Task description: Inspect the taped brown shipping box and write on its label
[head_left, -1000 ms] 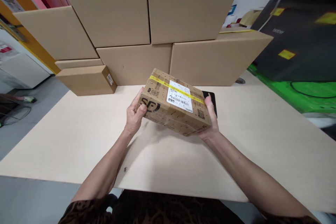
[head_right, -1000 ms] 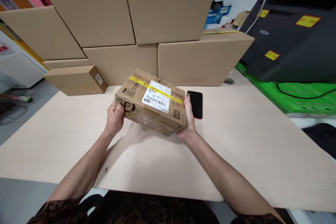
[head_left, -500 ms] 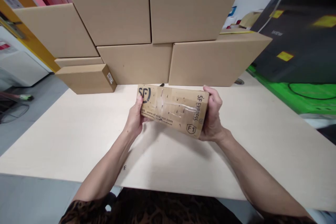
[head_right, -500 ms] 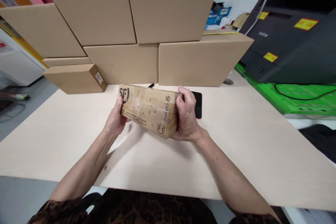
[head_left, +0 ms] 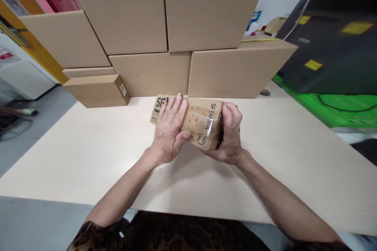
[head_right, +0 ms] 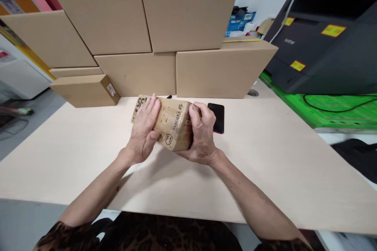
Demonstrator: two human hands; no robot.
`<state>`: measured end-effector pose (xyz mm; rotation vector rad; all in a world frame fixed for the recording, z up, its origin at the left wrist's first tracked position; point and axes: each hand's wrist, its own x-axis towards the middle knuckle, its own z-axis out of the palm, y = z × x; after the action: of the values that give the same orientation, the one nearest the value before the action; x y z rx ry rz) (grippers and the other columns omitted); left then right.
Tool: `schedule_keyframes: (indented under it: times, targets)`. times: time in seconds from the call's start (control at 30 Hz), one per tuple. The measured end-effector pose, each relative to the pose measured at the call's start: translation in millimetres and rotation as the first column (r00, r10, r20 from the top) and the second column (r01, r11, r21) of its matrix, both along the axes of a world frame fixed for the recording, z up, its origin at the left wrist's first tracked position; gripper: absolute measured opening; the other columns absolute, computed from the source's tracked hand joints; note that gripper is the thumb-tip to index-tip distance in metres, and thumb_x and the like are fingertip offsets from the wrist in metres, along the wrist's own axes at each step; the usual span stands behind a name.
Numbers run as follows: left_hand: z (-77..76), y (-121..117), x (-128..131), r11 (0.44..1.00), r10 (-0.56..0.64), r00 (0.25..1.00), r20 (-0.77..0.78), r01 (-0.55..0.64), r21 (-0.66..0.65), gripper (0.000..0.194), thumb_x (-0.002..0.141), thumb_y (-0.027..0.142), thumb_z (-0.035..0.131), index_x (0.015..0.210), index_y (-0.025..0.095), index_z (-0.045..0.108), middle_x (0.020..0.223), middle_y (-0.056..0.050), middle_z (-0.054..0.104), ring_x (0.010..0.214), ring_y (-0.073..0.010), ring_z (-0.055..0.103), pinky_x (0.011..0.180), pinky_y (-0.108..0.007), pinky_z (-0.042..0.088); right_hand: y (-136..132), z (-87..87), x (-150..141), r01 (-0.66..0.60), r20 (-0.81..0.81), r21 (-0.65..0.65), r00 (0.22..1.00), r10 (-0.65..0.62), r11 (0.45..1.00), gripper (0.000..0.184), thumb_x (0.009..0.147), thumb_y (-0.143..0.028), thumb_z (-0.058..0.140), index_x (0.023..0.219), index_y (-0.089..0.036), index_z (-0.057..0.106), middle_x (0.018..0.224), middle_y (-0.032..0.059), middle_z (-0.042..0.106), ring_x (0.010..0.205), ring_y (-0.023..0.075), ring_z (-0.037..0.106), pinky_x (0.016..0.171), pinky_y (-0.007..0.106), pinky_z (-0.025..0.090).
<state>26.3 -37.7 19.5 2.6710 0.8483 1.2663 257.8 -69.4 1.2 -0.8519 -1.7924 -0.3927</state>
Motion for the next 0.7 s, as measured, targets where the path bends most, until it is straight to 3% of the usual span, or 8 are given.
schedule_keyframes:
  times: [0.17, 0.3, 0.4, 0.47, 0.57, 0.63, 0.7]
  targets:
    - [14.9, -21.7, 22.7, 0.949, -0.100, 0.986, -0.130, 0.134, 0.285, 0.074, 0.113, 0.055, 0.026, 0.173, 0.014, 0.016, 0.171, -0.016, 0.043, 0.169, -0.0269, 0.017, 0.136, -0.049, 0.025, 0.5, -8.3, -2.6, 0.003, -0.019, 0.009, 1.000, -0.003, 1.000, 0.117, 0.084, -0.080, 0.060, 0.174, -0.025, 0.008, 0.153, 0.0213, 0.041, 0.132, 0.0450, 0.051, 0.104, 0.071, 0.050]
    - [18.6, -31.9, 30.5, 0.862, -0.098, 0.983, -0.155, 0.162, 0.481, 0.050, 0.111, 0.028, 0.040, 0.160, 0.023, 0.046, 0.159, -0.001, 0.061, 0.166, -0.0249, 0.026, 0.128, -0.046, 0.043, -3.1, -18.3, -10.8, -0.028, -0.084, -0.022, 0.996, 0.026, 0.999, 0.101, 0.096, -0.074, 0.047, 0.174, -0.022, 0.008, 0.157, 0.0212, 0.040, 0.139, 0.0440, 0.049, 0.107, 0.070, 0.051]
    - [16.0, -32.0, 29.5, 0.800, -0.104, 0.984, -0.148, 0.171, 0.575, 0.045, 0.106, 0.018, 0.041, 0.148, 0.022, 0.060, 0.153, 0.000, 0.067, 0.163, -0.0225, 0.035, 0.125, -0.040, 0.046, -8.7, -18.2, -13.0, -0.040, -0.180, -0.088, 0.983, 0.024, 0.995, 0.095, 0.097, -0.065, 0.057, 0.174, -0.029, 0.014, 0.161, 0.0176, 0.043, 0.144, 0.0422, 0.050, 0.114, 0.069, 0.049]
    - [8.1, -26.0, 25.2, 0.781, -0.063, 0.990, -0.122, 0.125, 0.612, 0.044, 0.106, 0.019, 0.046, 0.147, 0.021, 0.061, 0.151, -0.001, 0.068, 0.163, -0.0207, 0.036, 0.131, -0.038, 0.037, -11.9, -14.4, -11.6, -0.114, -0.303, -0.201, 0.952, 0.049, 0.973, 0.102, 0.090, -0.065, 0.070, 0.172, -0.032, 0.019, 0.164, 0.0157, 0.044, 0.146, 0.0420, 0.051, 0.117, 0.068, 0.049]
    - [-10.9, -9.4, 15.2, 0.810, 0.057, 0.993, -0.100, 0.013, 0.587, 0.046, 0.109, 0.031, 0.049, 0.155, 0.031, 0.055, 0.151, 0.003, 0.069, 0.159, -0.0183, 0.044, 0.138, -0.038, 0.014, -14.0, -7.4, -9.2, -0.366, -0.576, -0.378, 0.812, 0.093, 0.850, 0.114, 0.077, -0.062, 0.085, 0.169, -0.033, 0.025, 0.165, 0.0146, 0.048, 0.144, 0.0398, 0.057, 0.115, 0.062, 0.054]
    - [-22.7, 3.4, 8.1, 0.893, 0.033, 0.986, -0.166, 0.045, 0.449, 0.059, 0.108, 0.052, 0.048, 0.164, 0.035, 0.043, 0.150, -0.001, 0.069, 0.152, -0.0236, 0.054, 0.138, -0.043, 0.012, -13.5, -4.1, -9.5, -0.518, -0.730, -0.413, 0.680, 0.068, 0.749, 0.112, 0.074, -0.057, 0.090, 0.167, -0.034, 0.031, 0.160, 0.0135, 0.055, 0.138, 0.0380, 0.063, 0.111, 0.060, 0.057]
    - [-29.9, 15.2, 1.2, 0.941, 0.024, 0.982, -0.186, 0.041, 0.336, 0.072, 0.104, 0.066, 0.047, 0.168, 0.035, 0.035, 0.154, -0.005, 0.066, 0.151, -0.0292, 0.055, 0.138, -0.049, 0.007, -11.7, -2.1, -10.9, -0.589, -0.817, -0.410, 0.576, 0.006, 0.696, 0.108, 0.071, -0.052, 0.092, 0.163, -0.035, 0.037, 0.153, 0.0121, 0.061, 0.132, 0.0365, 0.067, 0.108, 0.059, 0.059]
